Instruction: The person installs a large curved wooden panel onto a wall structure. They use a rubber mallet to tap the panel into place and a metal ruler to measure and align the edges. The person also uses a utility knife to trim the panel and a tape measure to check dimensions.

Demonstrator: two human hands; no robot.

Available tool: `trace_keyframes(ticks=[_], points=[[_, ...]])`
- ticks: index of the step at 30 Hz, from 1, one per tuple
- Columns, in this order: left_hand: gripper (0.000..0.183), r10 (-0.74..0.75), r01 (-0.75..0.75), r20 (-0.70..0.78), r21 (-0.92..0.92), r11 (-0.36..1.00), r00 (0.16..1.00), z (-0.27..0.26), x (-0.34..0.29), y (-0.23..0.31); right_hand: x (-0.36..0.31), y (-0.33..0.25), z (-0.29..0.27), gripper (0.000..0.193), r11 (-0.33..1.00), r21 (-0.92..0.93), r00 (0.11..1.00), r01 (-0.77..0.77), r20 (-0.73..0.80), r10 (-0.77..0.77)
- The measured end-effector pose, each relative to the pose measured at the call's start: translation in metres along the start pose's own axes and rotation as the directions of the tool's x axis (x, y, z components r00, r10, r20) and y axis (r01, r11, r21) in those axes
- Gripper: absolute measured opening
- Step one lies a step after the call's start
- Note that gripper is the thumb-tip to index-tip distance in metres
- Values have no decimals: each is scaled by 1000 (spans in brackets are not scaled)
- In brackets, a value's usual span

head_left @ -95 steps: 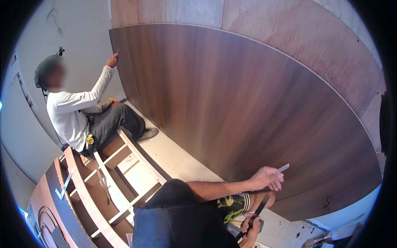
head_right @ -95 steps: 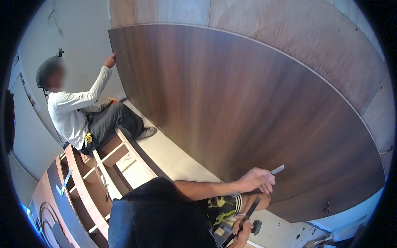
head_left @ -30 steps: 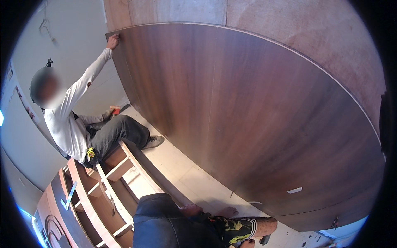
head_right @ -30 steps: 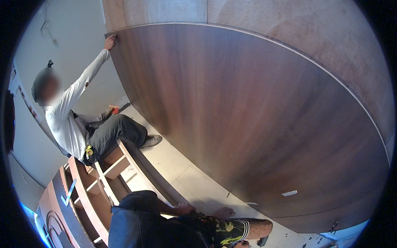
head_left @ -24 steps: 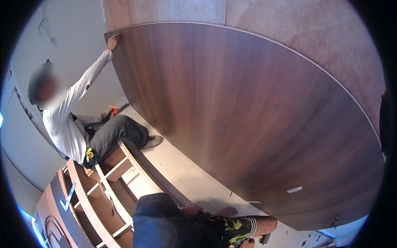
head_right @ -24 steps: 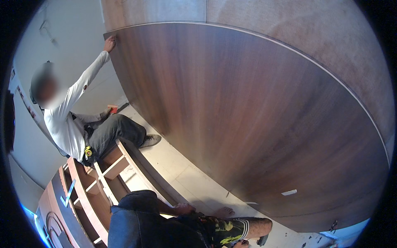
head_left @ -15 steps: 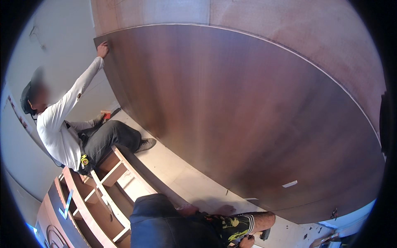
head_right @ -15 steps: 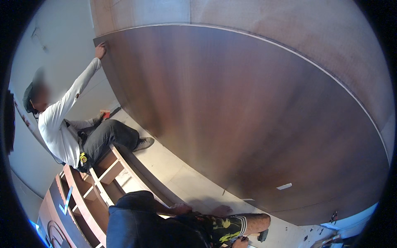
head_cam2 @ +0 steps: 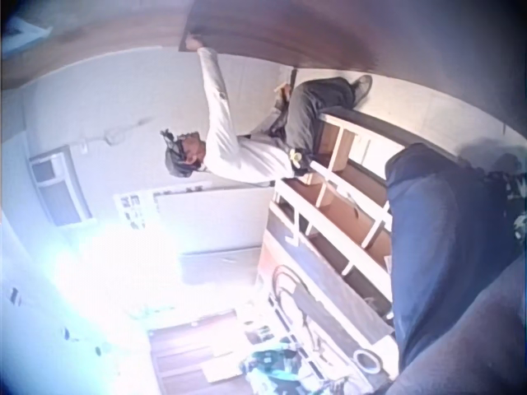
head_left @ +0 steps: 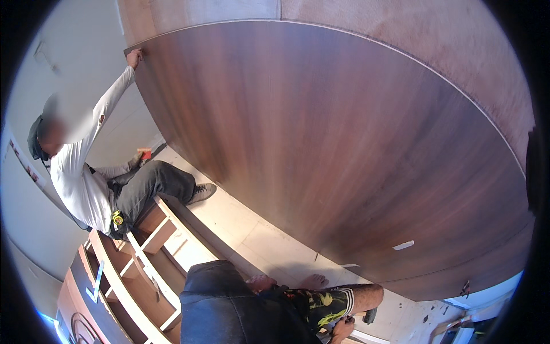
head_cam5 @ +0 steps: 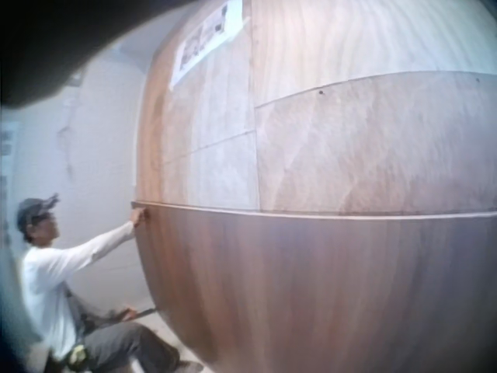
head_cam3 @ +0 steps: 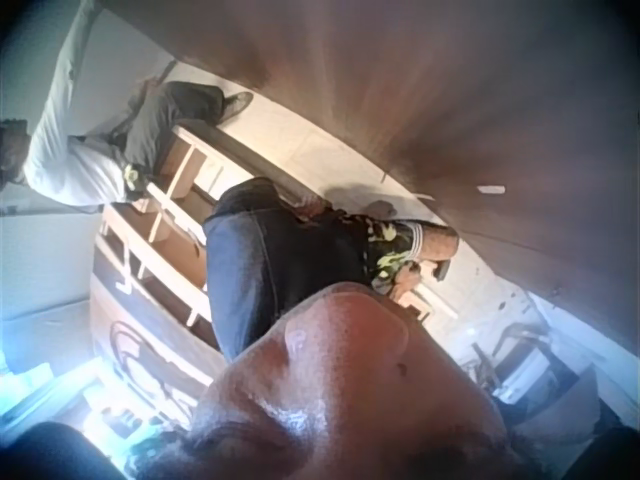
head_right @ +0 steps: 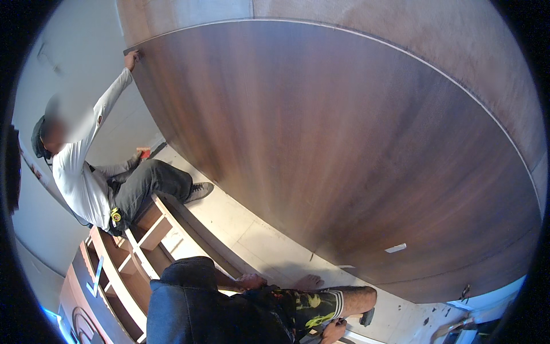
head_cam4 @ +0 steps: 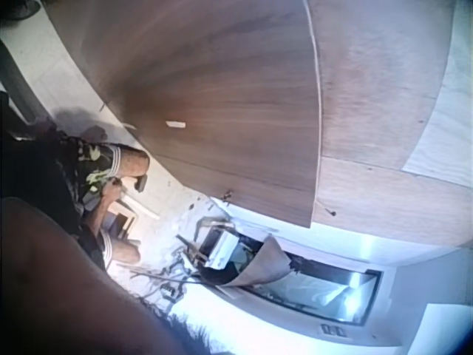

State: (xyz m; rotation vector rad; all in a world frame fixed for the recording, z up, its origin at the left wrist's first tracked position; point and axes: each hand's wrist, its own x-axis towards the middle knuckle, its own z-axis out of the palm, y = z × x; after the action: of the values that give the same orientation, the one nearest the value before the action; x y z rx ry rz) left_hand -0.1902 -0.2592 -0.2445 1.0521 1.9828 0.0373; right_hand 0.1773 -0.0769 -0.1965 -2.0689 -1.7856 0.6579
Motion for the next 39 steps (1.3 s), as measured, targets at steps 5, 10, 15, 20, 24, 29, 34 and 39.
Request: trace_keyframes(ticks=[5,10,15,20,24,29,34,39], points=[[33,203,-208,52,108,972,978,-30,13,11,-6,0,-3,46,990,51,990,-135,33,134],[30,338,-339,17,32,940,941,-32,22,34,11,-26,-37,54,961,-2,955,-276,112,275],[30,533,-572,249,121,811,809,18,13,95,6,-8,-57,52,898,350,960,-267,10,281],[29,581,-725,480,195,660,658,20,1,110,-21,1,-54,50,851,459,950,-254,-48,309],[29,584,-789,573,200,581,575,15,5,126,-15,3,-29,49,879,430,953,-206,-114,279],[28,567,-823,632,217,525,529,9,19,144,-10,-9,-35,47,913,367,974,-179,-63,217],[28,562,-854,671,217,474,483,16,16,157,-15,-9,-35,45,923,342,972,-175,-90,218],[28,554,-875,709,194,443,437,27,8,155,-21,-6,-35,40,925,271,963,-267,33,268]])
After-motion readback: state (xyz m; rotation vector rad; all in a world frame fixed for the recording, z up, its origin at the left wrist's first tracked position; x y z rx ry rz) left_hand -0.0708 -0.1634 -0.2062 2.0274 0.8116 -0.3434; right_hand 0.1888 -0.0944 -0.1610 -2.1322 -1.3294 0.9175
